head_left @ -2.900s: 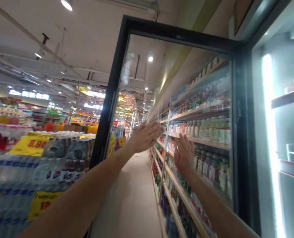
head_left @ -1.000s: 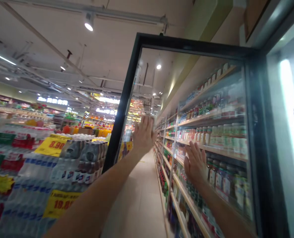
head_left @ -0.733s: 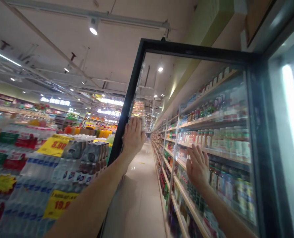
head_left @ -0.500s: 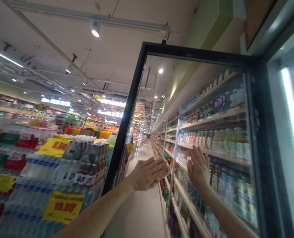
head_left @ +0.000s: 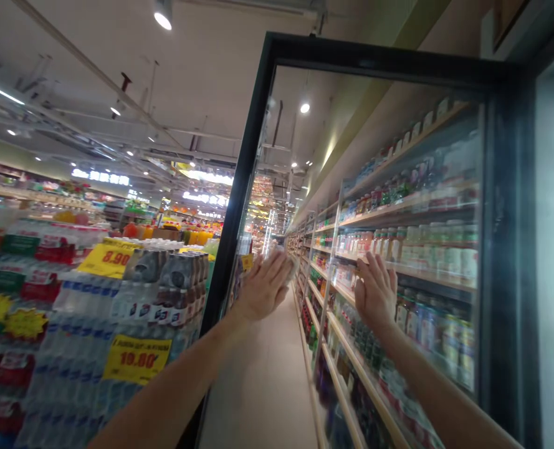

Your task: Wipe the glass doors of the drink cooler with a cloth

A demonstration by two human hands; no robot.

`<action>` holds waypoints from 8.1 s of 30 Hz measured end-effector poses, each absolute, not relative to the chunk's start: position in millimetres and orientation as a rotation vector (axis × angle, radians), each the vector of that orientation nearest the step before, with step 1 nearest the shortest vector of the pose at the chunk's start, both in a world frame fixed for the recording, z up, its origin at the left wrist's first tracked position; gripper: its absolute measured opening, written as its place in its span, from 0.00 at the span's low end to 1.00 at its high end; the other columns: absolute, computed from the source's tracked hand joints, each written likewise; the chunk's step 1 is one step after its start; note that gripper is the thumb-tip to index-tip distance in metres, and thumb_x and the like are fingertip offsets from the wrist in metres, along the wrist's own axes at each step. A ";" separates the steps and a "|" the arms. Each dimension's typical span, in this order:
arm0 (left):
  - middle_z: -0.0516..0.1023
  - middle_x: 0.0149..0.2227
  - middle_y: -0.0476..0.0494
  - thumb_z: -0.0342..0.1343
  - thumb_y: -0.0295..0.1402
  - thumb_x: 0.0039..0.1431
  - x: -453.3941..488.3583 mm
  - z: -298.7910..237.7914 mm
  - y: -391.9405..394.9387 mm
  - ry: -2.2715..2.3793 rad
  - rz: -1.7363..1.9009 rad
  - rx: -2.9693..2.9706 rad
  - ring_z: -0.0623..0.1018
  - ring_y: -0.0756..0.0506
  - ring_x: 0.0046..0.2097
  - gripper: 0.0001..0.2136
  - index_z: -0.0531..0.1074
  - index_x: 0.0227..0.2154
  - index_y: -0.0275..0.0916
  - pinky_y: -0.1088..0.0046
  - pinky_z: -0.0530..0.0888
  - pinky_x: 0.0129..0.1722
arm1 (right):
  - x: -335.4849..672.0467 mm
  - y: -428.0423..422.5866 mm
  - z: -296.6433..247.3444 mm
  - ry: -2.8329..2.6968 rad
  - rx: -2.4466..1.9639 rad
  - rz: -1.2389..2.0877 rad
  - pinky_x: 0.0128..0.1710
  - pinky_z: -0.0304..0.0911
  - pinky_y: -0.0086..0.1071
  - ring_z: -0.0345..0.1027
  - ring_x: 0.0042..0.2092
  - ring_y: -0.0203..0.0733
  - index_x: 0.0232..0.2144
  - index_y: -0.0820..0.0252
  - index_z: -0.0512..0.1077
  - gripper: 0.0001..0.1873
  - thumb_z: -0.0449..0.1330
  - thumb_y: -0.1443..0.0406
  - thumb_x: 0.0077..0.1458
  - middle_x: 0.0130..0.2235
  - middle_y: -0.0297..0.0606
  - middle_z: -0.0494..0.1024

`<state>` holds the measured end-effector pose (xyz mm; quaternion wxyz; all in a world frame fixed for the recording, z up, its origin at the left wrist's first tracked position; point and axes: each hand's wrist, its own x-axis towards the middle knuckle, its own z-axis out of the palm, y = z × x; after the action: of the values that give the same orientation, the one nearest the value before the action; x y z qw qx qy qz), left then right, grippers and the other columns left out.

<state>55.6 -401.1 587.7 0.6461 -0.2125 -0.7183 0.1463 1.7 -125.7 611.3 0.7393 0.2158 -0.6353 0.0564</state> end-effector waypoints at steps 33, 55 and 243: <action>0.59 0.63 0.48 0.41 0.38 0.63 52.0 563.4 -361.4 -1.565 0.409 -0.880 0.48 0.47 0.67 0.23 0.56 0.61 0.39 0.63 0.40 0.66 | 3.8 -120.9 612.6 -1.403 0.564 0.212 0.62 0.44 0.50 0.49 0.65 0.48 0.57 0.56 0.62 0.23 0.48 0.65 0.59 0.60 0.45 0.64; 0.58 0.63 0.36 0.41 0.37 0.64 45.8 621.1 -382.8 -1.536 -0.032 -0.265 0.53 0.40 0.66 0.23 0.56 0.61 0.37 0.54 0.50 0.63 | 16.5 -156.7 629.8 -1.531 0.417 0.068 0.63 0.36 0.50 0.45 0.65 0.45 0.59 0.55 0.61 0.24 0.44 0.63 0.62 0.61 0.41 0.62; 0.58 0.62 0.38 0.45 0.33 0.62 41.6 505.6 -328.3 -1.626 0.142 -0.413 0.46 0.42 0.66 0.29 0.45 0.64 0.36 0.54 0.40 0.65 | 32.8 -59.3 425.5 -1.729 -0.283 0.382 0.55 0.50 0.62 0.44 0.65 0.60 0.62 0.64 0.54 0.29 0.43 0.64 0.60 0.63 0.58 0.55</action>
<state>41.6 -328.3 505.6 0.6661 -0.1832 -0.7203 0.0629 32.8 -59.3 425.5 0.6243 -0.1234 -0.7533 0.1662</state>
